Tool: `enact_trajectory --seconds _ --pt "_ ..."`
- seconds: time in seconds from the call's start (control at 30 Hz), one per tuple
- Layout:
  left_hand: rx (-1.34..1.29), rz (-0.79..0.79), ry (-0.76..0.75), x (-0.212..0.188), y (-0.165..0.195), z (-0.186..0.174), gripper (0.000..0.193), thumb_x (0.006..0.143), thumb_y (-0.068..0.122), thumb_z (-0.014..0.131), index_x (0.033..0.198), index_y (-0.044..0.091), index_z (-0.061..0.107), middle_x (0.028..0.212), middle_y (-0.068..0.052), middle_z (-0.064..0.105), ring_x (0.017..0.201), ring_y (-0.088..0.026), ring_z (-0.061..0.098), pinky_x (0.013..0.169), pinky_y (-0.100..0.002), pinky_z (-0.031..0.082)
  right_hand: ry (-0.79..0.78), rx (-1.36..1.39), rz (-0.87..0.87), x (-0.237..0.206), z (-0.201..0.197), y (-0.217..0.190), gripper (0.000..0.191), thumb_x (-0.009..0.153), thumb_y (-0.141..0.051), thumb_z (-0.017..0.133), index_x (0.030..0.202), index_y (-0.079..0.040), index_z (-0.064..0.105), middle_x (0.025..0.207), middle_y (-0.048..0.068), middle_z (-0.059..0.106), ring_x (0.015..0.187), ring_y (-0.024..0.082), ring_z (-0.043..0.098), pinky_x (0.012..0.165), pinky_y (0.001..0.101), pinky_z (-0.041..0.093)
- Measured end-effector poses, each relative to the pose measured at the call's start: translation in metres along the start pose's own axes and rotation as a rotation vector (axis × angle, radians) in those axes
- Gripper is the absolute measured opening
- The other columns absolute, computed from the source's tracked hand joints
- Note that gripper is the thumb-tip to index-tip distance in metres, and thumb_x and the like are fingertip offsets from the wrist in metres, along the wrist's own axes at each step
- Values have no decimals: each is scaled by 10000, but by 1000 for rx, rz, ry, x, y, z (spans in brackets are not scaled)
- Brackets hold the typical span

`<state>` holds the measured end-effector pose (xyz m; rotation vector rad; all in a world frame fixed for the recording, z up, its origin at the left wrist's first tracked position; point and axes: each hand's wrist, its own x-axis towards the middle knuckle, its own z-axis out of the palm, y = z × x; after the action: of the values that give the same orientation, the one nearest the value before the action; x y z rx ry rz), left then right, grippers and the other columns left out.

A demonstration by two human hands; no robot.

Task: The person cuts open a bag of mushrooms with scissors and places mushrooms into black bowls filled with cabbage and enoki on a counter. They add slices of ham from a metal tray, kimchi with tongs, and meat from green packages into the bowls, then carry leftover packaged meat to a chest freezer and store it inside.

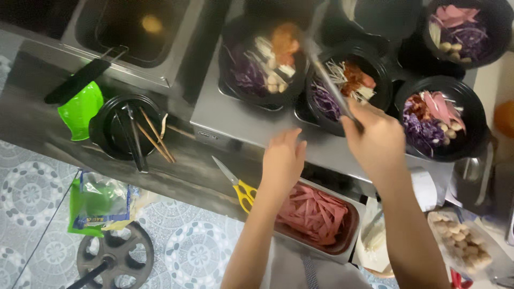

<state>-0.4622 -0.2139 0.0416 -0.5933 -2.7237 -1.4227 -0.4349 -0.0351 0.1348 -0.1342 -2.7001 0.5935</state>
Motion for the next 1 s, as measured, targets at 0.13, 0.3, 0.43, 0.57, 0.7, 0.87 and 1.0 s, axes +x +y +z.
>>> enact_trajectory --seconds 0.13,0.3,0.43,0.57,0.7,0.87,1.0 --pt "8 -10 -8 3 -7 -8 316 925 159 682 1215 35 656 1115 -203 696 1012 -429 645 882 -511 516 -28 -48 -64 34 42 -3 298 931 -149 732 1212 -53 720 954 178 723 823 381 705 697 461 560" --pt "-10 -3 15 7 -6 -8 318 914 148 689 1205 26 658 1105 -222 697 1022 -438 647 873 -510 520 -178 -174 14 72 78 -17 266 899 -215 745 1126 -80 712 900 155 730 796 389 712 666 497 557" --pt "1 -34 -19 4 0 0 319 914 145 686 1210 28 662 1082 -217 707 1006 -439 648 853 -514 516 -259 -254 67 70 71 -20 310 883 -272 759 1125 -89 697 847 170 711 775 387 718 653 500 560" --pt "27 -2 -59 1 14 12 302 923 147 683 1202 35 664 1062 -214 708 1015 -432 653 887 -512 515 -173 -221 71 38 33 -19 399 865 -287 769 1209 -101 694 834 192 697 781 398 706 634 481 565" --pt "-29 149 -111 -17 48 36 304 940 123 647 1225 18 648 1091 -226 694 1021 -440 644 874 -502 507 -25 61 180 -34 -25 -7 410 897 -210 756 1275 -75 671 898 180 702 796 402 689 668 476 534" --pt "-64 405 -272 -64 106 97 307 946 111 620 1242 27 631 1129 -214 675 1043 -418 630 928 -508 495 148 138 377 -170 -94 48 396 910 -108 751 1288 -17 674 899 211 675 783 386 660 693 434 521" --pt "-113 443 -492 -125 166 160 272 962 156 643 1217 59 646 1068 -150 675 1016 -358 637 890 -492 499 216 6 748 -283 -145 100 397 905 -126 751 1283 -12 707 808 210 677 628 294 625 633 381 492"
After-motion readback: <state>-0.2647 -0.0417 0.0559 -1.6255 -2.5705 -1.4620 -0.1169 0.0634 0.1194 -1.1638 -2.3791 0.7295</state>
